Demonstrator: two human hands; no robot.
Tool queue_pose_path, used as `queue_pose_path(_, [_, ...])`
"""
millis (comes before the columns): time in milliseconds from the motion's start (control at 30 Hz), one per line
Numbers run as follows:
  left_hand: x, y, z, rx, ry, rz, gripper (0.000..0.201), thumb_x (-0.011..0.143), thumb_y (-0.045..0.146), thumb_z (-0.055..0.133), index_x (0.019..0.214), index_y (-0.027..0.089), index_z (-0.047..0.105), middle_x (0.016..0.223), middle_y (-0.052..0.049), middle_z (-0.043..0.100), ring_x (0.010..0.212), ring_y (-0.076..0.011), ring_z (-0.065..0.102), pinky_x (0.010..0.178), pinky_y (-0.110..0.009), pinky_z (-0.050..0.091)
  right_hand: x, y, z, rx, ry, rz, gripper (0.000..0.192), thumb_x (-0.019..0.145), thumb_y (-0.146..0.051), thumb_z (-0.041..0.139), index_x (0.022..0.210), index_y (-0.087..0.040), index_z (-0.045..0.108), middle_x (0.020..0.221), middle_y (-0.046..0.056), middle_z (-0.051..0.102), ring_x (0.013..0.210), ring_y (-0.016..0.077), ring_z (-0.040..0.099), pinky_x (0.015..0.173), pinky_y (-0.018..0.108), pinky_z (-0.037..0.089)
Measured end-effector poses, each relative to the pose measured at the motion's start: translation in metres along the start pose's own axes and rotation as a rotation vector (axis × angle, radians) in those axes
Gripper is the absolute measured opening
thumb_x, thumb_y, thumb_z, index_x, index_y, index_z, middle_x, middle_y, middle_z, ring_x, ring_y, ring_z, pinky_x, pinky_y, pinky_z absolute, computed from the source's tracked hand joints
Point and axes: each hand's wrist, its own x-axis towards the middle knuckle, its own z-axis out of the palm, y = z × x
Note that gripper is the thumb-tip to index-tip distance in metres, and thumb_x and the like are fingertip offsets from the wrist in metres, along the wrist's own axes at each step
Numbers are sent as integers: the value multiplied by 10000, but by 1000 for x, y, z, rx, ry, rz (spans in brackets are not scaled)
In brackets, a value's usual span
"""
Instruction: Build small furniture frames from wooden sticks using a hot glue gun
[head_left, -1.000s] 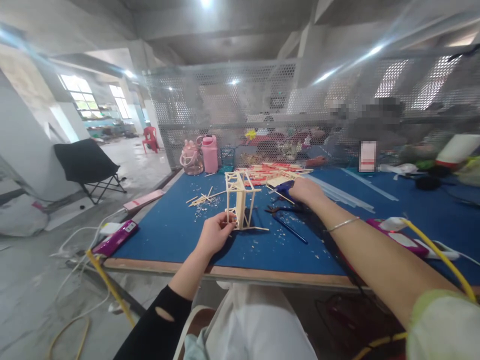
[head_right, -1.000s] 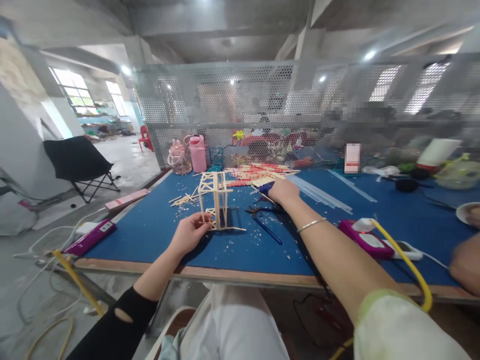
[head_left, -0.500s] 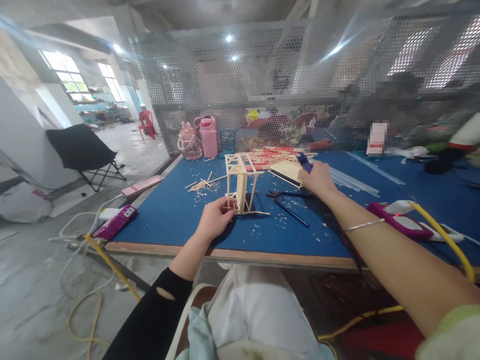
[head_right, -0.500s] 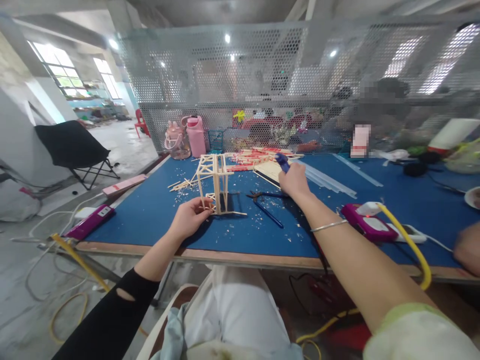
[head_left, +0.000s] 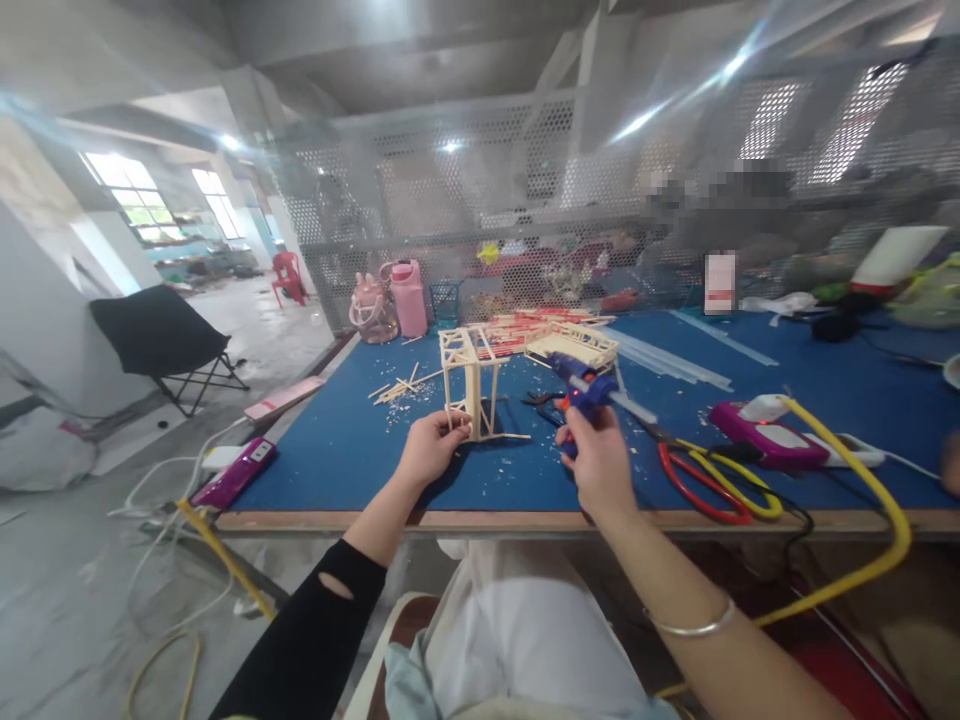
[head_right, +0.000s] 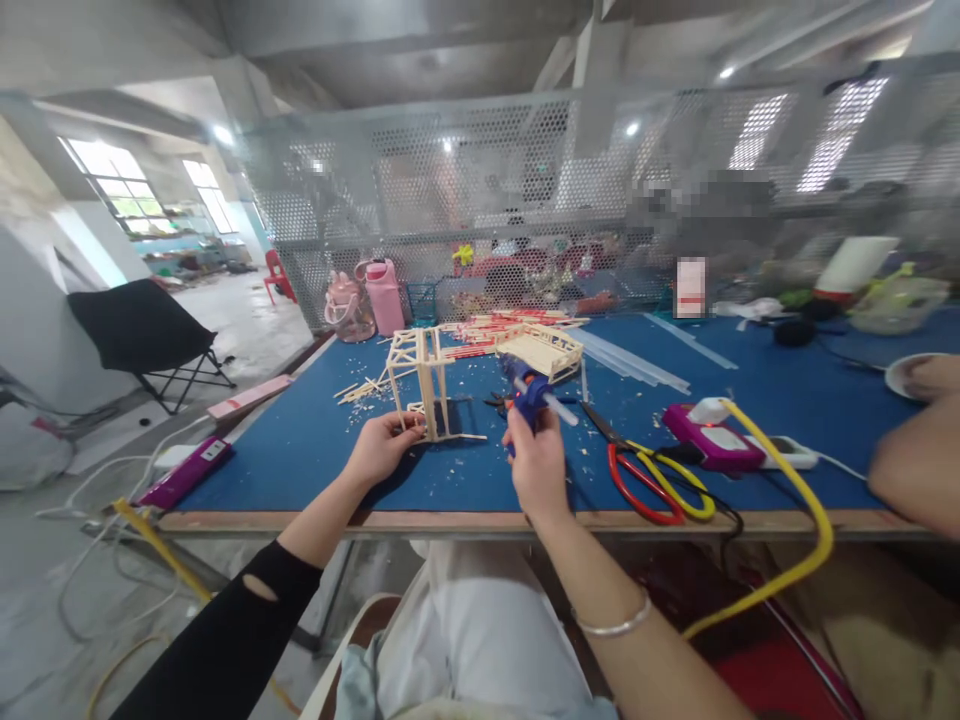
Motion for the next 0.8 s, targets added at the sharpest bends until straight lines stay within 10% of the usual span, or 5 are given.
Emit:
queue_pose_path(467, [-7, 6, -3, -57, 28, 36, 239, 616, 301, 683, 817, 174, 662, 724, -9, 689, 640, -136, 610, 632, -250, 488, -11, 16, 4, 109, -148, -3, 454, 696, -583, 629, 942, -216, 524, 624, -47, 580, 409, 66, 381, 333, 176, 235])
queue_pose_path(667, [-9, 2, -18, -144, 278, 13, 316, 648, 308, 613, 932, 169, 623, 923, -69, 698, 810, -159, 643, 687, -252, 500, -19, 10, -11, 52, -123, -2, 493, 730, -604, 583, 998, -191, 580, 503, -63, 486, 392, 78, 314, 343, 192, 216])
queue_pose_path(800, [-4, -8, -27, -137, 442, -83, 272, 718, 351, 566, 890, 155, 644, 743, -40, 691, 581, -119, 573, 567, -238, 447, -28, -5, -26, -270, -350, -64, 352, 781, -558, 545, 757, -212, 604, 625, 17, 596, 502, 125, 471, 405, 226, 351])
